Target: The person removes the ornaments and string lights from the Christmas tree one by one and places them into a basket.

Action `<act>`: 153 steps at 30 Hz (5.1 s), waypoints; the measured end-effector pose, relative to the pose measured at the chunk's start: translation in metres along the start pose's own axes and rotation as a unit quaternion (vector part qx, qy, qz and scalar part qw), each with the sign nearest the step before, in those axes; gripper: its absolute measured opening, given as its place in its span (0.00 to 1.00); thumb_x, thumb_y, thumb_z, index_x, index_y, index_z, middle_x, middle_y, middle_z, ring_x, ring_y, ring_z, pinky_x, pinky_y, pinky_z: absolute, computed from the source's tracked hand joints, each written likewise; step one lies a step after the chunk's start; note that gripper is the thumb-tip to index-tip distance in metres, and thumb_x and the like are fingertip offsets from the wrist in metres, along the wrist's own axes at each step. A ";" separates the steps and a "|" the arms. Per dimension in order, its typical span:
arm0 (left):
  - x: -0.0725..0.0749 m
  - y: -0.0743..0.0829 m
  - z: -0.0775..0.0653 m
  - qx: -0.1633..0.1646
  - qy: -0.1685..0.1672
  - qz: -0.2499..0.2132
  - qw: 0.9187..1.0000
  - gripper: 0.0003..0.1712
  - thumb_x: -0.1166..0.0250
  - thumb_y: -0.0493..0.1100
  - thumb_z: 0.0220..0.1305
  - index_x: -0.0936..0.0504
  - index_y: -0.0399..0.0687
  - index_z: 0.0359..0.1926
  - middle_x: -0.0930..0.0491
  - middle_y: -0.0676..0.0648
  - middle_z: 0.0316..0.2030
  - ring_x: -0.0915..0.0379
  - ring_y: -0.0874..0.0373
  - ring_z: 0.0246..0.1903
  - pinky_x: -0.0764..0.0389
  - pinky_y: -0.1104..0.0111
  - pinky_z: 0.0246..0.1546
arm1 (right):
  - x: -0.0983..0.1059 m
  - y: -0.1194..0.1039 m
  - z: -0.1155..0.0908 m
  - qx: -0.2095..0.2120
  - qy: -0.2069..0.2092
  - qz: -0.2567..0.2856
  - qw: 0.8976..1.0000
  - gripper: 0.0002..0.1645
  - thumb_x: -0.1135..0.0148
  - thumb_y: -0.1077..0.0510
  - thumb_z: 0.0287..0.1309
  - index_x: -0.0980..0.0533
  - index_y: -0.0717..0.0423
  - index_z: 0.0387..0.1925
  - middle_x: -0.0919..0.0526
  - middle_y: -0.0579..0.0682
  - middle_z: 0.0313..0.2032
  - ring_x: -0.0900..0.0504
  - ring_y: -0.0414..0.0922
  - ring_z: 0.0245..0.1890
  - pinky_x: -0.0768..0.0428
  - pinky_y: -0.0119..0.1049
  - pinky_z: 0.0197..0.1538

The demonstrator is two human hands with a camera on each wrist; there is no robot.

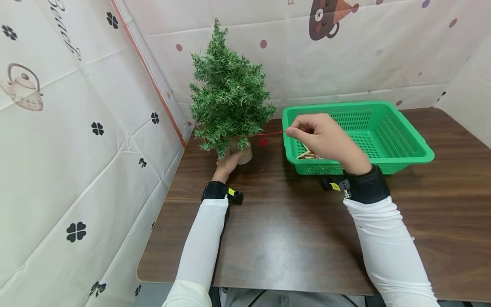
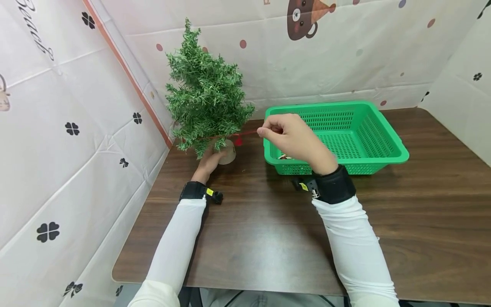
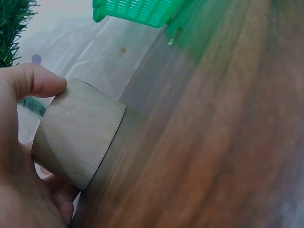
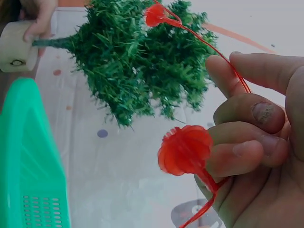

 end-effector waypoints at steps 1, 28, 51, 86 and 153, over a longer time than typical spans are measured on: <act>-0.001 0.000 0.000 0.003 -0.007 0.006 1.000 0.57 0.45 0.71 0.68 0.62 0.54 0.83 0.63 0.45 0.83 0.85 0.41 0.80 0.82 0.42 0.77 | 0.003 0.000 -0.001 0.000 0.004 -0.001 1.000 0.13 0.41 0.51 0.74 0.19 0.48 0.32 0.34 0.48 0.17 0.35 0.45 0.14 0.34 0.35 0.27; 0.008 0.009 -0.005 -0.098 0.097 0.012 0.990 0.47 0.34 0.61 0.67 0.43 0.54 0.79 0.56 0.40 0.81 0.70 0.34 0.80 0.62 0.33 0.76 | 0.035 0.001 -0.020 -0.023 -0.015 0.040 0.999 0.02 0.30 0.56 0.65 0.14 0.46 0.36 0.28 0.47 0.16 0.32 0.46 0.13 0.32 0.38 0.20; 0.014 0.007 0.007 -0.104 0.104 0.058 0.987 0.45 0.35 0.60 0.67 0.41 0.52 0.78 0.40 0.35 0.75 0.49 0.30 0.75 0.47 0.32 0.73 | 0.054 -0.027 -0.045 0.034 0.106 0.264 0.958 0.05 0.37 0.73 0.63 0.16 0.72 0.36 0.26 0.51 0.18 0.36 0.44 0.15 0.41 0.38 0.16; 0.017 0.006 0.004 -0.108 0.088 -0.043 0.989 0.47 0.29 0.55 0.64 0.44 0.56 0.76 0.45 0.39 0.74 0.56 0.37 0.75 0.44 0.41 0.73 | 0.050 -0.045 -0.061 0.117 0.043 0.366 0.922 0.15 0.49 0.84 0.56 0.17 0.73 0.29 0.16 0.54 0.26 0.27 0.46 0.22 0.29 0.37 0.21; 0.023 0.005 0.013 -0.149 0.066 -0.025 0.986 0.48 0.28 0.59 0.63 0.44 0.55 0.75 0.46 0.39 0.76 0.55 0.38 0.76 0.41 0.43 0.73 | 0.085 -0.007 -0.094 -0.071 0.579 0.184 0.791 0.17 0.23 0.56 0.55 0.13 0.70 0.35 0.16 0.45 0.23 0.14 0.39 0.25 0.16 0.24 0.40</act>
Point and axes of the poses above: each hand's wrist, its own z-axis towards the middle knuckle, its own x-axis out of the back of the hand, y = z × x, the point moved 7 cm from there along z, towards the middle knuckle
